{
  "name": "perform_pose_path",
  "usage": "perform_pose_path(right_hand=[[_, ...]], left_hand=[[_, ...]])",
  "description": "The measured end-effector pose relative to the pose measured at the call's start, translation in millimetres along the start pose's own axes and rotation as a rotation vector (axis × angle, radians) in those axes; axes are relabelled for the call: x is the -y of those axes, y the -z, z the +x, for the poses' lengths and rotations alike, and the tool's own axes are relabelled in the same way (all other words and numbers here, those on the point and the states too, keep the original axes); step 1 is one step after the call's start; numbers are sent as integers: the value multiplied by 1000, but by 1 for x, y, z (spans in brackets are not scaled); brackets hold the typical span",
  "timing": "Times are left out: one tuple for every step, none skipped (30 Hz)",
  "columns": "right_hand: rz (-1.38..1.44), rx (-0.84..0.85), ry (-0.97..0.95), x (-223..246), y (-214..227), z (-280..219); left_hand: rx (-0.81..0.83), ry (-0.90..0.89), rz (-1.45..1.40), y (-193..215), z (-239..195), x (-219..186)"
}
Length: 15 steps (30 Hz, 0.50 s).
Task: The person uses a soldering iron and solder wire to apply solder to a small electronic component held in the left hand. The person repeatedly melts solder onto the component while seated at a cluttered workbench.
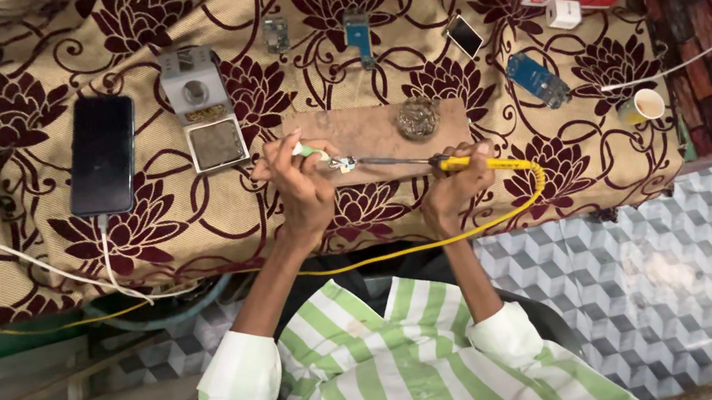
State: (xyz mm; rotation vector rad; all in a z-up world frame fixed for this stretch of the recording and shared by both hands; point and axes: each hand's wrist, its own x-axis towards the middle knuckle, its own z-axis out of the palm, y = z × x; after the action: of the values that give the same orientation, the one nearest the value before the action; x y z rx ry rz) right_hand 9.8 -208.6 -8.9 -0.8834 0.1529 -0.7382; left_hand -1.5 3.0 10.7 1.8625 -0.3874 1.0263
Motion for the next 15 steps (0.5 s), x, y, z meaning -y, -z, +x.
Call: perform_pose_path(right_hand=[[-16,-23,-1,-2,1,-1],[-20,-23,1,-3,2,-2],[-24,-21,2,-5,2,-1],[-28,-19,4,-6,1,-1],[-26,-16,6,-6,1,0],[-23,-13,8,-6,1,1],[-24,-12,5,-6,2,-2],[-21,-6,20,-5,2,-3],[-16,2,37,-6,2,-2],[-11,9,54,-7,1,-3],[-20,21,60,-7,1,-3],[-29,34,66,-7,1,-4],[-39,46,72,-7,2,-5],[-24,66,85,-7,2,-5],[-6,88,100,-8,1,-4]], left_hand=[[17,13,-4,-1,-3,1],[34,27,-7,-3,-6,3],[49,41,-9,-5,-7,7],[59,40,-4,-8,-9,12],[67,41,2,-11,-10,15],[74,42,8,-14,-11,19],[90,101,-24,-15,-14,20],[106,159,-56,-15,-16,20],[119,216,-87,-15,-16,20],[103,139,-35,-13,-15,19],[87,62,15,-11,-14,17],[70,-15,65,-9,-11,14],[57,-40,90,-8,-9,11],[45,-66,115,-7,-7,8],[30,-95,140,-7,-3,7]])
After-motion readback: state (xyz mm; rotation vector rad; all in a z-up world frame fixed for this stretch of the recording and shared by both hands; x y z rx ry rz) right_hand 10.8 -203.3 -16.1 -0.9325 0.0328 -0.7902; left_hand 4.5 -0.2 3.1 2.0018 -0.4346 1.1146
